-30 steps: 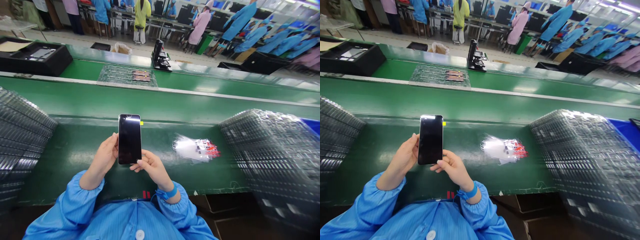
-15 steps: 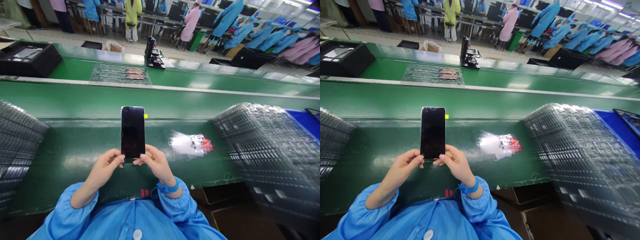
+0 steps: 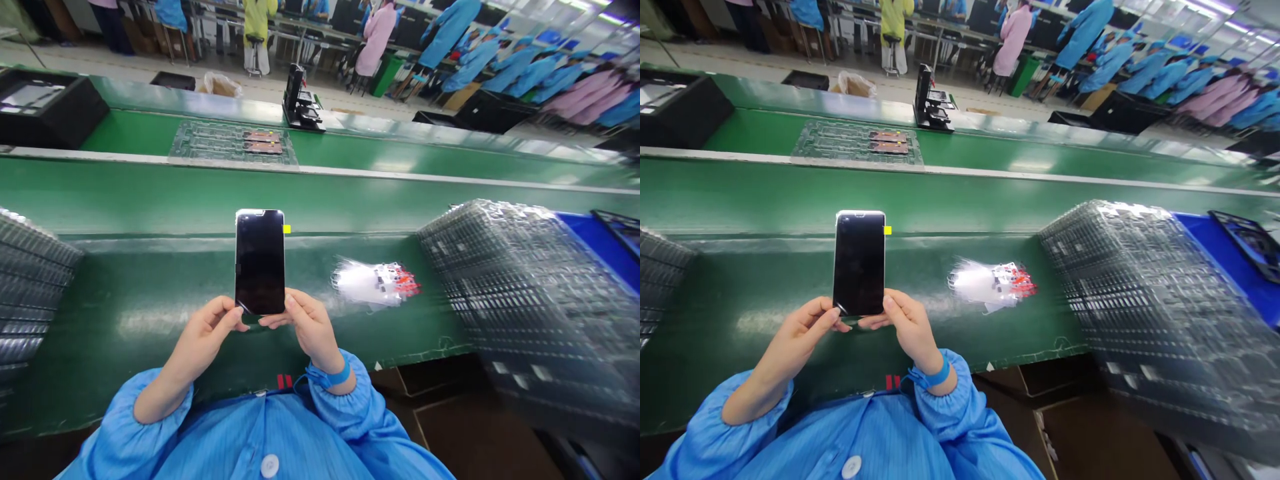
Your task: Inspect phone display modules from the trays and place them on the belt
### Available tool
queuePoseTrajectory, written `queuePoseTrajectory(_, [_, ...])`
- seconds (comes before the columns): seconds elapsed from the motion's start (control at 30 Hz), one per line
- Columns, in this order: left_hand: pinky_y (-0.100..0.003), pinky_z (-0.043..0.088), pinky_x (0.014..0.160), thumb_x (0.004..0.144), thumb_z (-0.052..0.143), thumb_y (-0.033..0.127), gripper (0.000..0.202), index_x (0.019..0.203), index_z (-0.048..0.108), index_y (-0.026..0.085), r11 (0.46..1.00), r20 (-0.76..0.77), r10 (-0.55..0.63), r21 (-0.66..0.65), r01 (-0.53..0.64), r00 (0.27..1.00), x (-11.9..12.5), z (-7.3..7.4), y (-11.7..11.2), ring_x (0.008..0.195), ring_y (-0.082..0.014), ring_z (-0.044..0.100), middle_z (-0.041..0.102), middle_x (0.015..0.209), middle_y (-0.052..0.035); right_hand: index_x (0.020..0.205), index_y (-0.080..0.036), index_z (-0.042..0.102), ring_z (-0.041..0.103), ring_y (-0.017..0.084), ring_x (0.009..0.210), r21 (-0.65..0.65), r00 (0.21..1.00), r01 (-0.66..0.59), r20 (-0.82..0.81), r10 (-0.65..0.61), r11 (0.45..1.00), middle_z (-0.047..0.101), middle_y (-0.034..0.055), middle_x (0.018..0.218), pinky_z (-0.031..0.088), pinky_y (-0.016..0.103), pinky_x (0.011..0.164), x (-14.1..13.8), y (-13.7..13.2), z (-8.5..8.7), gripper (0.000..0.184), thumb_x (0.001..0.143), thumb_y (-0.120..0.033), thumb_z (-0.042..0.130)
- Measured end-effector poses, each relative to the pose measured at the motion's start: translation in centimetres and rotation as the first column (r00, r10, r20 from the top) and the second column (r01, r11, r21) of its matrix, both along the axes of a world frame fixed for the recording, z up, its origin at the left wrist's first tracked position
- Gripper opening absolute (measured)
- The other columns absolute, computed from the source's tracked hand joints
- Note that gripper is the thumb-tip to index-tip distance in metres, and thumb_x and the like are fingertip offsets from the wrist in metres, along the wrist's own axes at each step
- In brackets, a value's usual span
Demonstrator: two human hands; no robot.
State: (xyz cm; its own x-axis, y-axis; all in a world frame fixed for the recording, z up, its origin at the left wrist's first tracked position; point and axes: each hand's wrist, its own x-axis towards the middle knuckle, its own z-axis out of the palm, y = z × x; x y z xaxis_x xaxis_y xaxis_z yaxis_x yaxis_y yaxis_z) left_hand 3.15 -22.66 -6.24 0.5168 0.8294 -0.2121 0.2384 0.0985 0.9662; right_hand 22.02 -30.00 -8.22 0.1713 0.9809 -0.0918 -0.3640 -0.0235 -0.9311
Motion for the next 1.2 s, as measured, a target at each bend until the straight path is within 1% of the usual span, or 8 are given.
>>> queuePoseTrajectory(0.13, [-0.027,0.052,0.073,0.089,0.065,0.046,0.028,0.082,0.066,0.019,0.999,0.049,0.009,-0.048,-0.007,0.999,-0.3,-0.5,0.3,0.074,-0.0180,0.069,0.067,0.075,-0.0009,0.116,-0.017,0.069,0.080,0.024,0.076,-0.029,0.997,-0.034,-0.069,0.032,0.999,0.081,0.0082,0.093,0.064,0.033,0.065,0.1,0.1,0.2,0.049,0.090,-0.059,0.064])
queuePoseTrajectory(0.23, [-0.026,0.052,0.071,0.088,0.067,0.049,0.030,0.081,0.067,0.019,0.996,0.084,0.006,-0.092,0.001,0.996,-0.5,-0.7,0.4,0.073,-0.0173,0.069,0.065,0.074,-0.0004,0.116,-0.018,0.070,0.080,0.023,0.078,-0.016,0.994,-0.060,-0.092,0.058,0.998,0.080,0.0083,0.096,0.064,0.032,0.067,0.2,0.1,0.5,0.046,0.092,-0.057,0.062])
queuePoseTrajectory(0.4, [-0.024,0.052,0.072,0.087,0.068,0.049,0.031,0.079,0.066,0.019,0.987,0.119,0.007,-0.158,0.012,0.993,-0.6,-0.8,0.5,0.073,-0.0156,0.068,0.065,0.074,0.0003,0.119,-0.019,0.069,0.079,0.025,0.084,-0.022,0.997,-0.068,-0.024,0.068,0.997,0.080,0.0080,0.096,0.064,0.034,0.068,0.2,0.1,0.4,0.047,0.089,-0.054,0.068])
queuePoseTrajectory(0.57, [-0.025,0.052,0.072,0.086,0.070,0.047,0.029,0.078,0.068,0.019,0.992,0.097,-0.005,-0.123,0.017,0.995,-0.5,-0.8,0.5,0.072,-0.0161,0.068,0.067,0.073,-0.0004,0.115,-0.018,0.070,0.079,0.024,0.075,-0.011,0.999,0.009,0.050,-0.009,1.000,0.080,0.0046,0.080,0.064,0.035,0.068,0.0,0.1,-0.1,0.043,0.089,-0.052,0.069])
queuePoseTrajectory(0.8, [-0.025,0.052,0.071,0.088,0.066,0.044,0.026,0.080,0.069,0.020,0.997,0.063,-0.047,-0.052,0.050,0.997,-0.5,-0.6,0.6,0.072,-0.0163,0.067,0.070,0.073,-0.0014,0.114,-0.017,0.071,0.078,0.025,0.068,-0.015,0.989,0.066,0.133,-0.063,0.998,0.078,0.0045,0.072,0.064,0.037,0.068,-0.2,-0.2,0.1,0.045,0.090,-0.054,0.066])
queuePoseTrajectory(1.0, [-0.025,0.051,0.074,0.091,0.064,0.042,0.025,0.082,0.067,0.019,0.999,0.046,0.029,0.014,-0.030,0.999,-0.1,-0.6,0.0,0.073,-0.0165,0.067,0.070,0.073,-0.0011,0.115,-0.021,0.069,0.078,0.023,0.074,-0.014,0.995,0.047,0.086,-0.045,0.999,0.079,0.0046,0.087,0.065,0.037,0.070,-0.6,-0.1,0.4,0.042,0.090,-0.055,0.066])
queuePoseTrajectory(1.07, [-0.025,0.052,0.074,0.091,0.063,0.043,0.026,0.081,0.067,0.019,0.998,0.062,0.058,0.004,-0.059,0.996,0.1,-0.7,-0.2,0.073,-0.0163,0.068,0.069,0.072,-0.0005,0.118,-0.021,0.067,0.078,0.024,0.080,-0.009,0.996,0.044,0.084,-0.043,0.999,0.078,0.0041,0.088,0.066,0.038,0.072,-0.6,0.0,0.3,0.044,0.088,-0.054,0.069])
queuePoseTrajectory(1.2, [-0.029,0.055,0.073,0.085,0.070,0.045,0.027,0.087,0.070,0.019,0.995,0.123,0.061,-0.082,-0.051,0.991,0.6,-0.7,-0.5,0.070,-0.0176,0.069,0.071,0.078,-0.0019,0.120,-0.018,0.065,0.078,0.025,0.075,-0.033,0.988,0.077,0.134,-0.072,0.996,0.078,0.0019,0.075,0.065,0.041,0.074,-0.8,0.0,0.3,0.046,0.088,-0.051,0.068])
